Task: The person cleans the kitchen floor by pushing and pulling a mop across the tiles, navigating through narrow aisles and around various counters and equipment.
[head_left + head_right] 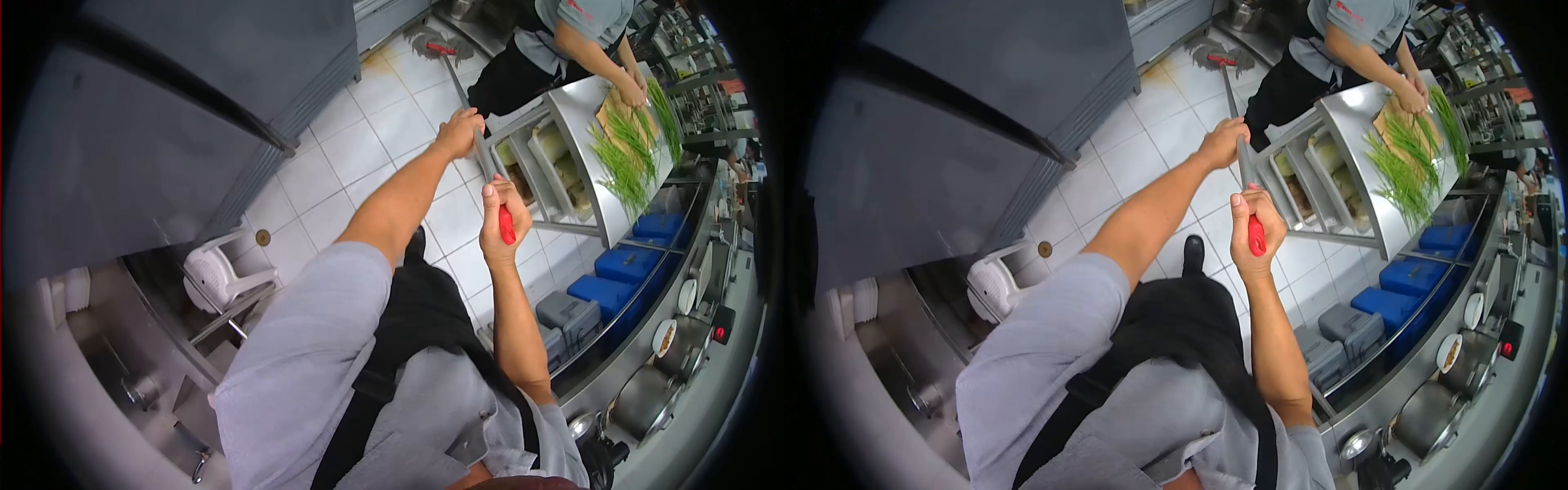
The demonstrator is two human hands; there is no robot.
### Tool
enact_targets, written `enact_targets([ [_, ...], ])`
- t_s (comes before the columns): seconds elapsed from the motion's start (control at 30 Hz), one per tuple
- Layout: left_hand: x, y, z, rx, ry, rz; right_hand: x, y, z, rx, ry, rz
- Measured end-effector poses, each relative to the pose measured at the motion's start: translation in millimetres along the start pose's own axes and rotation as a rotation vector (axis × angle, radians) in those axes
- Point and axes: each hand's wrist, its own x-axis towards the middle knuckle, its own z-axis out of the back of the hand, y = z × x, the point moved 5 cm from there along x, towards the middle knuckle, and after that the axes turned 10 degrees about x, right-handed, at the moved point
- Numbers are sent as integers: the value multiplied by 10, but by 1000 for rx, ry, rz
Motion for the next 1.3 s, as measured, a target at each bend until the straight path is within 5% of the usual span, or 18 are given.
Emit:
enact_targets([
  [0.2, -675, -199, 164, 188, 147, -17, -679, 1490, 343, 51, 29, -18],
  [0.23, -916, -405, 376, 213, 28, -90, -703, 1888, 418, 1, 46, -2],
  [0.33, -1511, -958, 674, -23, -22, -380, -826, 2848, 708, 97, 38, 130],
  [0.43, -2338, -1564, 1014, -255, -85, -315, -1042, 3720, 1056, 208, 175, 427],
  [0.5, -2844, -1842, 1148, -330, -44, -321, -1162, 4100, 1187, 621, 237, 439],
  [0.57, -3015, -1952, 1290, -409, 47, -352, -951, 4348, 497, 545, 306, 438],
  [0.73, -2497, -1357, 1069, -368, 52, -477, -1923, 3493, 821, -182, -274, 481],
  [0.8, -2155, -768, 751, -416, -155, -476, -1748, 2940, 362, -226, -261, 306],
  [0.9, -1639, 27, 387, 23, -66, -369, -1530, 2264, -232, -47, -92, 145],
  [0.93, -1662, 27, 440, 195, 99, -115, -1506, 2139, -348, 76, 20, 138],
  [1.0, -1749, -192, 610, 222, 98, -110, -1573, 2338, -208, 13, -73, 49],
  [1.1, -2055, -871, 933, 48, -203, -301, -1585, 2937, 116, 101, -191, 40],
  [1.3, -2761, -1709, 1180, -303, -162, -347, -1347, 3788, 409, 522, 153, 502],
])
